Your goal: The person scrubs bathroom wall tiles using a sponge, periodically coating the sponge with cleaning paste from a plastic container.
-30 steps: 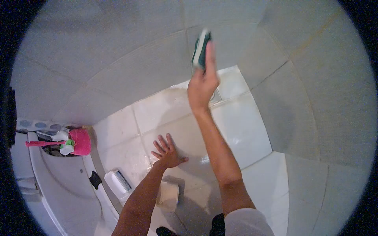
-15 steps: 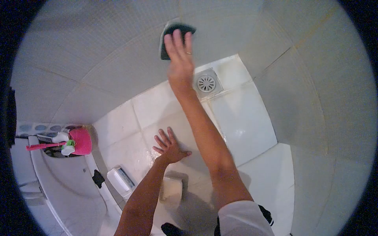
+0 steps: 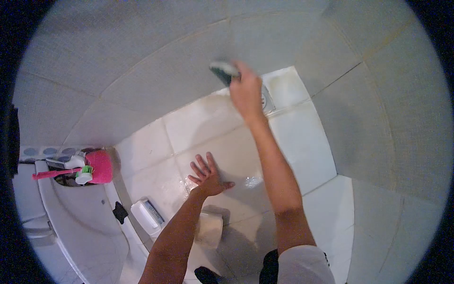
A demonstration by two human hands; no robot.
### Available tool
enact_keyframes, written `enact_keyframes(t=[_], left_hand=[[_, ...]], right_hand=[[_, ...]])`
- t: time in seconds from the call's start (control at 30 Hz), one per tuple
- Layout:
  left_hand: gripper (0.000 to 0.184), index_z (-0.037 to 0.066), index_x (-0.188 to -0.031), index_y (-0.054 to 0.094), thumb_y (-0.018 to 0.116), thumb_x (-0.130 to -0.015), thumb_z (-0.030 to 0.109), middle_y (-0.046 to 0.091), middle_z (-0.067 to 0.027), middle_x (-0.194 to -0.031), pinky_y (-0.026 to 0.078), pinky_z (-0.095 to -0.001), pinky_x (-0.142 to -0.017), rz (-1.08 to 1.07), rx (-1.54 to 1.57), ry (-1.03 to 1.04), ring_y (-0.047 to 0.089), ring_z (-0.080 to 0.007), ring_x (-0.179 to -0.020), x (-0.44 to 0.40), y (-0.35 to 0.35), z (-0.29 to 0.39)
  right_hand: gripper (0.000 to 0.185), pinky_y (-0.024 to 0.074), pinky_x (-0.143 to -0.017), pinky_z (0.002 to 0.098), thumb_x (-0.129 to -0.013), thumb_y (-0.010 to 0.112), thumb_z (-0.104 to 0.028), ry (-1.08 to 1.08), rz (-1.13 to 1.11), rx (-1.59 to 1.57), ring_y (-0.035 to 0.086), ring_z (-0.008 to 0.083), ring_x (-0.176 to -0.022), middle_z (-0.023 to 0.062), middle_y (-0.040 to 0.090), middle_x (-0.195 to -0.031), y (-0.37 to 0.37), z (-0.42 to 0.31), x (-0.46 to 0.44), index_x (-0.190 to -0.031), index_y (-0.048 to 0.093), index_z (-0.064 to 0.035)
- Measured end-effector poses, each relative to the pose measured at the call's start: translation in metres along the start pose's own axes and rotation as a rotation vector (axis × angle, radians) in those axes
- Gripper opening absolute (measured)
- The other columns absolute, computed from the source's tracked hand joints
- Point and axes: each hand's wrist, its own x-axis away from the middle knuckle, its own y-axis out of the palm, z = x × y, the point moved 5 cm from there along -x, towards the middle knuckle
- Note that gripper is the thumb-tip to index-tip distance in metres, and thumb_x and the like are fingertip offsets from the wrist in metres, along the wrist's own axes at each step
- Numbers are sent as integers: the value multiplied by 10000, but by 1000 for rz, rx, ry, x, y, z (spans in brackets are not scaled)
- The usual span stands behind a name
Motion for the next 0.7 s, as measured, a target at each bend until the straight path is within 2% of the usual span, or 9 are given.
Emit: enact_keyframes(t=[0.07, 0.17, 0.23, 0.33, 0.43, 0.5, 0.53, 0.6, 0.7], left_hand=[[1416, 131, -1397, -297, 786, -601, 576, -346, -300, -1407, -36, -775, -919, 5, 10, 23, -316, -550, -1259, -1, -1, 3], [1414, 124, -1395, -298, 784, -605, 577, -345, -309, -1402, -37, -777, -916, 8, 14, 24, -318, -550, -1257, -2, 0, 2], [1418, 122, -1395, -298, 784, -603, 580, -345, -309, -1403, -39, -776, -915, 13, 10, 16, -319, -551, -1256, -2, 1, 2], [1422, 119, -1396, -297, 785, -598, 586, -342, -309, -1404, -40, -776, -915, 21, 10, 14, -317, -553, -1256, -3, 0, 3], [1424, 120, -1398, -292, 784, -594, 591, -337, -308, -1408, -35, -777, -917, 21, -2, 8, -313, -554, -1258, -2, -2, 5], [1425, 120, -1399, -290, 784, -593, 594, -335, -306, -1410, -31, -777, -917, 10, -13, -11, -310, -553, -1260, -2, 1, 4], [1423, 121, -1399, -292, 782, -594, 595, -333, -302, -1413, -26, -776, -920, 9, -14, -5, -309, -551, -1262, -2, 1, 4], [1422, 122, -1398, -294, 781, -595, 596, -332, -298, -1416, -21, -776, -922, 8, -20, -6, -307, -549, -1265, -4, 1, 2], [1428, 131, -1395, -302, 786, -592, 589, -339, -288, -1417, -30, -768, -930, 15, -25, -10, -316, -539, -1266, -2, 1, 3]], right_hand=[[404, 488, -822, 423, -721, 420, 105, 28, 241, -140, 627, 377, -788, 192, 661, -833, -17, -5, -37, -1063, 621, 25], [405, 486, -810, 443, -736, 432, 94, 86, 329, -613, 633, 360, -779, 182, 673, -918, -63, -51, -41, -1096, 609, 41], [384, 466, -851, 428, -750, 466, 88, -348, 608, -210, 599, 349, -841, 172, 673, -972, -84, -79, -24, -1091, 626, 16], [448, 430, -917, 402, -737, 475, 117, -673, 479, 359, 534, 347, -948, 171, 634, -1110, 5, -55, 4, -1145, 610, -12], [549, 395, -960, 410, -712, 467, 148, -414, 192, 345, 480, 349, -1019, 180, 557, -1249, 30, 14, 21, -1225, 563, -22], [620, 373, -996, 437, -698, 446, 163, 189, 46, 194, 479, 377, -1076, 193, 487, -1329, 14, 69, 16, -1282, 518, -32], [620, 373, -996, 437, -698, 446, 163, 191, 45, 193, 479, 377, -1076, 193, 487, -1329, 14, 72, 11, -1282, 518, -32], [618, 350, -1026, 451, -694, 451, 159, -186, 519, -48, 426, 403, -1197, 210, 489, -1318, -15, 29, 3, -1279, 520, -27], [625, 341, -1051, 430, -678, 486, 149, -485, 473, -14, 371, 397, -1278, 211, 479, -1327, 29, -52, 15, -1281, 511, -16]])
